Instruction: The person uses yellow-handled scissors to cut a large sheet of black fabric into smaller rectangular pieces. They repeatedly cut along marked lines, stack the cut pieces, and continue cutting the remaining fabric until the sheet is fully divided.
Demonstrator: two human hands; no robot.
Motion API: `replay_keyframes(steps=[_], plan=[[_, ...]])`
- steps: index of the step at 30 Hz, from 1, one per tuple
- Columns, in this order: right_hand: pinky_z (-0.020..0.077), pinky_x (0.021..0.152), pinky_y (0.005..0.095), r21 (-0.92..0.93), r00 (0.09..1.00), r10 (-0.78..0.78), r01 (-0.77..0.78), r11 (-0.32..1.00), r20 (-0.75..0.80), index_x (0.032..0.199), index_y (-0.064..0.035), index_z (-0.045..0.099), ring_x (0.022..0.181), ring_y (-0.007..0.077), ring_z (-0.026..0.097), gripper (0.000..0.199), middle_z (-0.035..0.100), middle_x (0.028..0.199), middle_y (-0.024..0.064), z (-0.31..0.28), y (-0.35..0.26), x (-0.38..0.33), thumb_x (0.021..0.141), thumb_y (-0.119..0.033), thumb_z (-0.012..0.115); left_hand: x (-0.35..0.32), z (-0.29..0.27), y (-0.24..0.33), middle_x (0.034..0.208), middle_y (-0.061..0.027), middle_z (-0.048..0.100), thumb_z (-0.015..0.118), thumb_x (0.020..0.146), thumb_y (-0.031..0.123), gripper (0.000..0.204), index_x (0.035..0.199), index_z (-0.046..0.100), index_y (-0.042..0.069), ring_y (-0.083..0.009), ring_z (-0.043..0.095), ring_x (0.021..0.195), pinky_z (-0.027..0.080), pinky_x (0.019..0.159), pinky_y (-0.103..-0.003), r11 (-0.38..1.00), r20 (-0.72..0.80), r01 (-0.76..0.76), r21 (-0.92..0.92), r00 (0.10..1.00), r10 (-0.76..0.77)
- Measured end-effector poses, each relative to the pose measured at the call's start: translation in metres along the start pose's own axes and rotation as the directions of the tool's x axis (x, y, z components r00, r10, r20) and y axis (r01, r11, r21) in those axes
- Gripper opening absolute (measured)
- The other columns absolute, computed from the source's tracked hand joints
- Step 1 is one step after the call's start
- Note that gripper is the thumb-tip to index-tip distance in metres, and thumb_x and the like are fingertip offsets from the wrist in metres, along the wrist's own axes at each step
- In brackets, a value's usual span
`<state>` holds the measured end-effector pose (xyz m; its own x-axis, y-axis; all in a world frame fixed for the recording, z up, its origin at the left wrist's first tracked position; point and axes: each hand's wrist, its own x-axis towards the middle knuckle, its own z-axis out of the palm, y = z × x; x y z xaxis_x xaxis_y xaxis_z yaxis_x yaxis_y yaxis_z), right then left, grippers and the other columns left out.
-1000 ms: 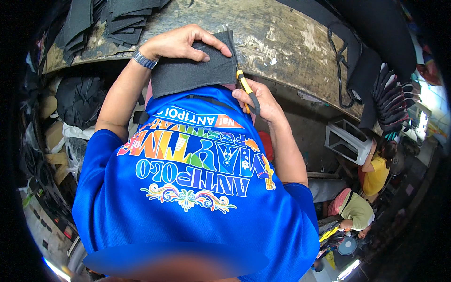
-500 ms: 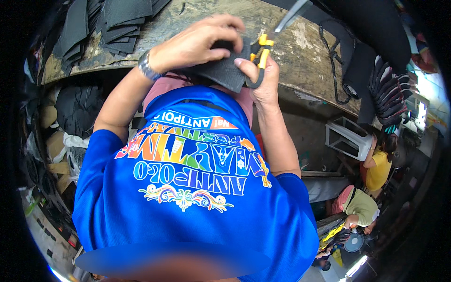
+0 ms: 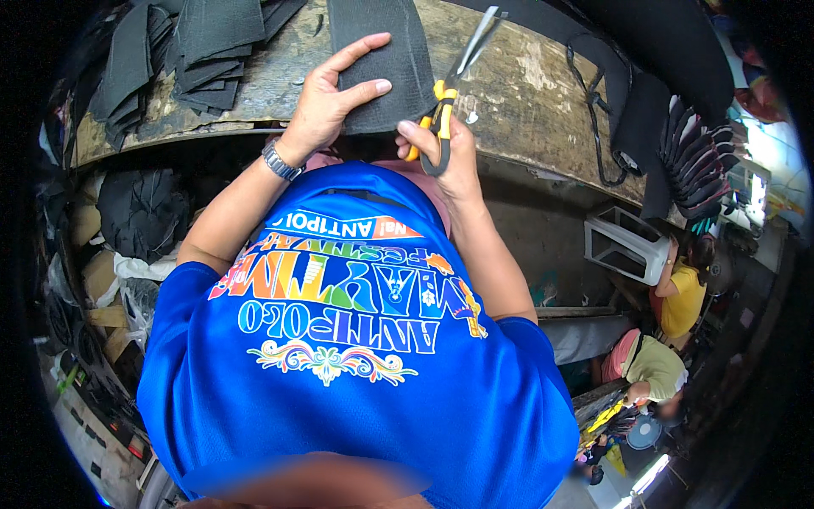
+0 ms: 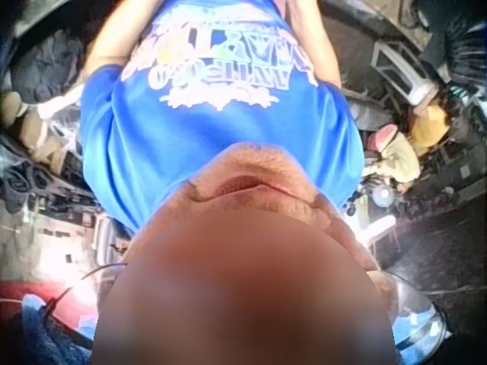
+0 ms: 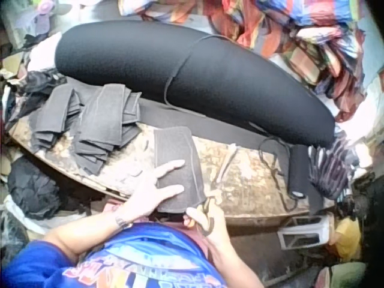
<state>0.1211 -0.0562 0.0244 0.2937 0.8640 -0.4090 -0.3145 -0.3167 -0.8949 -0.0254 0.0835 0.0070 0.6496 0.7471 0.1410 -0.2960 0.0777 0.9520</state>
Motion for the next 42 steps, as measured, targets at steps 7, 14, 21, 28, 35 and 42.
replay_keyframes(steps=[7,14,21,28,35,42], plan=[[0.0468,0.071,0.0277,-0.170,0.948,0.227,-0.191,0.967,0.222,0.106,-0.0025,0.058,0.079,0.0136,0.058,0.042,0.060,0.086,0.0051,-0.035,0.009,-0.022,0.088,-0.039,0.070,0.010,-0.033,0.015,0.131,-0.0066,0.061,0.074,0.080,0.002,0.060,0.137,0.056,0.009,-0.0127,0.056,0.118,0.043,0.103,-0.029,0.915,-0.067,-0.169,0.366,0.976,0.208],[0.0459,0.068,0.0254,-0.235,0.932,0.244,-0.182,0.955,0.269,0.103,-0.0033,0.059,0.075,0.0110,0.054,0.044,0.057,0.083,0.0037,-0.034,0.010,-0.016,0.085,-0.041,0.073,0.004,-0.033,0.010,0.138,-0.0069,0.057,0.075,0.081,0.004,0.061,0.138,0.054,0.006,-0.0140,0.051,0.125,0.039,0.106,-0.029,0.935,-0.044,-0.106,0.340,0.991,0.128],[0.0461,0.068,0.0251,-0.225,0.932,0.236,-0.177,0.958,0.274,0.100,-0.0041,0.059,0.075,0.0108,0.054,0.042,0.057,0.083,0.0033,-0.028,0.006,-0.012,0.084,-0.040,0.074,0.006,-0.035,0.011,0.137,-0.0081,0.057,0.075,0.082,0.004,0.061,0.139,0.053,0.006,-0.0138,0.053,0.122,0.042,0.104,-0.029,0.914,-0.086,-0.150,0.377,0.977,0.195],[0.0398,0.048,0.0185,-0.133,0.943,0.259,-0.235,0.963,0.210,0.089,-0.0074,0.059,0.055,0.0054,0.050,0.030,0.055,0.067,-0.0009,-0.027,0.005,-0.013,0.087,-0.033,0.074,0.002,-0.033,0.010,0.135,-0.0082,0.059,0.074,0.082,0.003,0.061,0.139,0.053,0.007,-0.0139,0.054,0.121,0.043,0.103,-0.029,0.902,-0.081,-0.180,0.393,0.970,0.229],[0.0395,0.047,0.0200,-0.157,0.929,0.282,-0.250,0.955,0.238,0.084,-0.0072,0.058,0.052,0.0065,0.050,0.031,0.056,0.064,0.0011,-0.022,0.004,-0.016,0.088,-0.034,0.073,0.002,-0.035,0.009,0.137,-0.0083,0.057,0.075,0.082,0.004,0.063,0.141,0.051,0.006,-0.0142,0.054,0.122,0.042,0.104,-0.029,0.895,-0.071,-0.169,0.414,0.974,0.217],[0.0418,0.050,0.0223,-0.028,0.948,0.166,-0.165,0.986,0.271,0.083,-0.0065,0.057,0.053,0.0084,0.051,0.033,0.057,0.065,0.0034,-0.013,0.006,-0.007,0.089,-0.036,0.071,-0.005,-0.027,0.010,0.137,-0.0105,0.058,0.074,0.080,0.003,0.064,0.140,0.052,0.007,-0.0164,0.053,0.126,0.041,0.106,-0.031,0.904,-0.005,-0.176,0.390,0.981,0.193]])
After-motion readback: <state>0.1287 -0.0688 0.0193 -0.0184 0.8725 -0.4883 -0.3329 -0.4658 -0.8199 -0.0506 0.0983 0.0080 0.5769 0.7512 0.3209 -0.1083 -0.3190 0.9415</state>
